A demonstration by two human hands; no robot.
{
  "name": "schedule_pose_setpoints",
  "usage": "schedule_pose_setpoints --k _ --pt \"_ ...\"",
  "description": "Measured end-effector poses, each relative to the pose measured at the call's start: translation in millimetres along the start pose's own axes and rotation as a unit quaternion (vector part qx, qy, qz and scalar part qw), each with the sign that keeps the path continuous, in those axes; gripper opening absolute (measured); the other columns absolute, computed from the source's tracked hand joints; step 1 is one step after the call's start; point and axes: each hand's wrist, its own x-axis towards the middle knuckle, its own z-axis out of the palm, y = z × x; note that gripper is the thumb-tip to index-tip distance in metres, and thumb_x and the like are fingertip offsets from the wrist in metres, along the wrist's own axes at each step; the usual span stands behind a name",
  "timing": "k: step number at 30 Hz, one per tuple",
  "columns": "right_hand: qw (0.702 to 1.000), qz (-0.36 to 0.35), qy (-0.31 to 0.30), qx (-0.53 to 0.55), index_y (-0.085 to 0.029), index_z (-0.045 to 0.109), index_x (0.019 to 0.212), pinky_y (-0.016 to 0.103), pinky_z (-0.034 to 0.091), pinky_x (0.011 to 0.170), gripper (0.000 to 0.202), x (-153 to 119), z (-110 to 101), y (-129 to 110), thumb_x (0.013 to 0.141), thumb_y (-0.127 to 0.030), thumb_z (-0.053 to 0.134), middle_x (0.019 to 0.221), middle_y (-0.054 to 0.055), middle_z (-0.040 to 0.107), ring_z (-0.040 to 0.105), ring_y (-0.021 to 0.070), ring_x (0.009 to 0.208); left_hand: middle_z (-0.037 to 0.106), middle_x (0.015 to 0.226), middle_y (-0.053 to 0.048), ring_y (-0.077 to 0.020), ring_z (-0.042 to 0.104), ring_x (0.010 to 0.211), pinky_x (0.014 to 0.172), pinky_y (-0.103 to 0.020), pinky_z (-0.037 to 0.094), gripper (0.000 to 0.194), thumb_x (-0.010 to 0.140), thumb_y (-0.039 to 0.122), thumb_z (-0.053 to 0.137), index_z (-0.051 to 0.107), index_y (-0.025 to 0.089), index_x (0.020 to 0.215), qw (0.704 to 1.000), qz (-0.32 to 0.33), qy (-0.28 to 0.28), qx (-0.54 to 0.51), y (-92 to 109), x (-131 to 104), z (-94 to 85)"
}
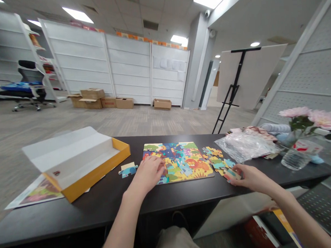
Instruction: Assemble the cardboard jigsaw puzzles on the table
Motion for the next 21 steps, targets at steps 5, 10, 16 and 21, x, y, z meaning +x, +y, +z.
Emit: schedule_pose_setpoints --k 5,10,16,21 --pt "0.999 -0.013 0.009 0.047 -0.022 0.066 0.082 0.029 0.039 0.057 0.042 3.4 -10.9 14.5 0.072 -0.063 0.066 0.064 0.002 0.063 0.058 0.0210 0.061 0.070 0.113 -0.009 -0.0253 0.060 0.114 0.094 -0.037 0.047 0.019 0.094 0.021 0.052 0.070 0.021 0.099 1.000 -0.014 -0.005 0.000 -2.0 -3.5 -5.7" --pt "0.975 -0.046 -0.025 0.216 -0.021 0.062 0.075 0.029 0.043 0.058 0.052 5.7 -31.2 15.8 0.077 -0.073 0.062 0.065 0.002 0.058 0.055 0.0186 0.063 0.070 0.114 -0.011 -0.0271 0.060 0.116 0.095 -0.040 0.047 0.021 0.094 0.022 0.052 0.070 0.020 0.103 1.000 -0.023 -0.015 0.000 -2.3 -6.5 -10.5" --pt "0.913 -0.107 -0.082 0.386 -0.022 0.059 0.111 0.027 0.048 0.059 0.055 32.6 -46.2 -58.1 0.076 -0.061 0.076 0.076 0.000 0.061 0.060 0.0163 0.067 0.072 0.115 -0.010 -0.0253 0.064 0.112 0.097 -0.038 0.049 0.020 0.094 0.023 0.053 0.071 0.020 0.103 0.998 -0.003 0.014 -0.068 0.8 -9.0 -8.8" --pt "0.865 -0.216 -0.160 0.423 -0.022 0.055 0.128 0.029 0.055 0.069 0.059 81.9 -38.6 -148.9 0.081 -0.051 0.077 0.091 0.002 0.064 0.066 0.0163 0.078 0.074 0.113 -0.009 -0.0245 0.069 0.106 0.093 -0.036 0.055 0.024 0.090 0.031 0.060 0.069 0.021 0.110 0.969 -0.043 0.051 -0.239 4.4 -5.4 -2.6"
